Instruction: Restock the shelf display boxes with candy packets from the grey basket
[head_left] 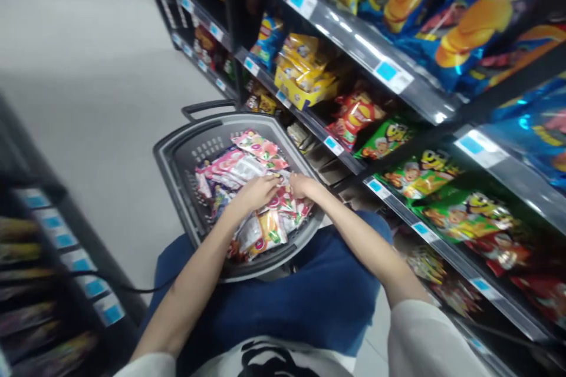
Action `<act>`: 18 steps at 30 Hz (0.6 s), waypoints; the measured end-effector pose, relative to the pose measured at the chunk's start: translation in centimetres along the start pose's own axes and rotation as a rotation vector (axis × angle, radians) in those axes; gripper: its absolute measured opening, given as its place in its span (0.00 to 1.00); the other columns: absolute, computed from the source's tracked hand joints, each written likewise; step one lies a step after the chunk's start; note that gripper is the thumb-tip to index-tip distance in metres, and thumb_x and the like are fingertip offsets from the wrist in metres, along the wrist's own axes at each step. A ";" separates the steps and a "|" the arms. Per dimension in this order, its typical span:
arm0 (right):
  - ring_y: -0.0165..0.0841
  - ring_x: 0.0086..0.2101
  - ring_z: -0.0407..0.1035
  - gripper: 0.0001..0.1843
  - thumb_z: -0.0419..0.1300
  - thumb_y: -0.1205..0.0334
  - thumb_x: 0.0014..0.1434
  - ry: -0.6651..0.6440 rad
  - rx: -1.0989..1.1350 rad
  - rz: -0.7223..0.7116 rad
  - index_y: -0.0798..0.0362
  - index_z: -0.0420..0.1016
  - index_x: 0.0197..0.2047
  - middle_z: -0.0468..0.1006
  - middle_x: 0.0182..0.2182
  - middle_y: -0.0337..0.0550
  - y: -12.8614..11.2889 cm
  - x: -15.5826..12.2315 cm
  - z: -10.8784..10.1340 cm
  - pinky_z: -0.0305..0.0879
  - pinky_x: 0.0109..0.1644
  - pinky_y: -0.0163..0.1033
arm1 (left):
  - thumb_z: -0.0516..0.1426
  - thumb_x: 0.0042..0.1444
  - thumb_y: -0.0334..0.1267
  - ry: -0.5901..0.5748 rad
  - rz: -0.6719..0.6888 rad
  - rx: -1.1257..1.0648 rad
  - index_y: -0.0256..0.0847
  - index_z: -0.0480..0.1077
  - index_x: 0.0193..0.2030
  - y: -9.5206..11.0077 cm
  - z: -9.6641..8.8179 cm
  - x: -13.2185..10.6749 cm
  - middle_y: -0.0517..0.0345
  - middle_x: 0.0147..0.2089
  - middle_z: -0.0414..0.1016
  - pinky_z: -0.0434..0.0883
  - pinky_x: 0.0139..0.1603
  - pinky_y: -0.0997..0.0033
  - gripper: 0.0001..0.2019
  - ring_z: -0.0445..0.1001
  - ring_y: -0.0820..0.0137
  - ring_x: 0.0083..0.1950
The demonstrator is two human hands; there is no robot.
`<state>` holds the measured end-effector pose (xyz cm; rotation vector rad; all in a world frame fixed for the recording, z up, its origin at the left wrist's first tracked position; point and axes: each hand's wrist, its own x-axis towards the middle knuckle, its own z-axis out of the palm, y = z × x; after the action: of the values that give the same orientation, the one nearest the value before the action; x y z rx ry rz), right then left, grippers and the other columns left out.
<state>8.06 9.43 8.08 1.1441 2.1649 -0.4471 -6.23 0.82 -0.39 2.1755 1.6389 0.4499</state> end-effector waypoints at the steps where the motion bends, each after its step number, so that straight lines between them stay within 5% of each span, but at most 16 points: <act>1: 0.38 0.50 0.77 0.21 0.70 0.65 0.66 0.013 0.016 0.004 0.59 0.76 0.59 0.79 0.53 0.50 0.3 -0.3 -0.5 0.78 0.57 0.46 | 0.47 0.73 0.38 -0.003 -0.006 0.006 0.35 0.75 0.52 -0.1 -0.1 -0.1 0.42 0.51 0.80 0.74 0.57 0.57 0.17 0.80 0.55 0.53; 5: 0.44 0.52 0.77 0.21 0.71 0.70 0.61 0.150 0.077 0.011 0.60 0.79 0.57 0.79 0.53 0.56 2.0 -1.4 -2.5 0.77 0.57 0.45 | 0.44 0.74 0.46 0.036 -0.045 -0.006 0.39 0.74 0.58 -0.7 0.2 -0.3 0.44 0.59 0.78 0.74 0.61 0.54 0.22 0.79 0.53 0.58; 13: 0.48 0.65 0.65 0.18 0.52 0.58 0.77 0.606 0.148 -0.039 0.56 0.72 0.64 0.68 0.64 0.57 2.0 -1.8 -2.4 0.69 0.66 0.52 | 0.46 0.70 0.60 0.279 -0.074 -0.211 0.38 0.70 0.63 -1.8 1.5 0.3 0.43 0.57 0.78 0.74 0.62 0.48 0.30 0.79 0.52 0.54; 15: 0.46 0.59 0.69 0.20 0.49 0.53 0.79 0.660 0.307 -0.099 0.56 0.71 0.63 0.73 0.60 0.55 0.9 -1.2 -2.0 0.69 0.65 0.51 | 0.49 0.68 0.63 0.324 -0.083 -0.273 0.38 0.67 0.66 -2.1 1.8 0.4 0.42 0.58 0.78 0.74 0.64 0.47 0.33 0.79 0.52 0.55; 18: 0.43 0.49 0.74 0.17 0.56 0.49 0.76 0.730 0.868 -0.156 0.54 0.75 0.53 0.79 0.44 0.47 -0.7 -0.2 -1.7 0.68 0.64 0.49 | 0.56 0.63 0.66 0.391 -0.128 -0.363 0.37 0.56 0.74 -2.7 2.1 0.5 0.37 0.63 0.74 0.75 0.63 0.45 0.43 0.79 0.50 0.56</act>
<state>6.94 9.87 9.44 1.8025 2.7835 -1.2886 -7.40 1.74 -3.48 1.7802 1.7104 1.0957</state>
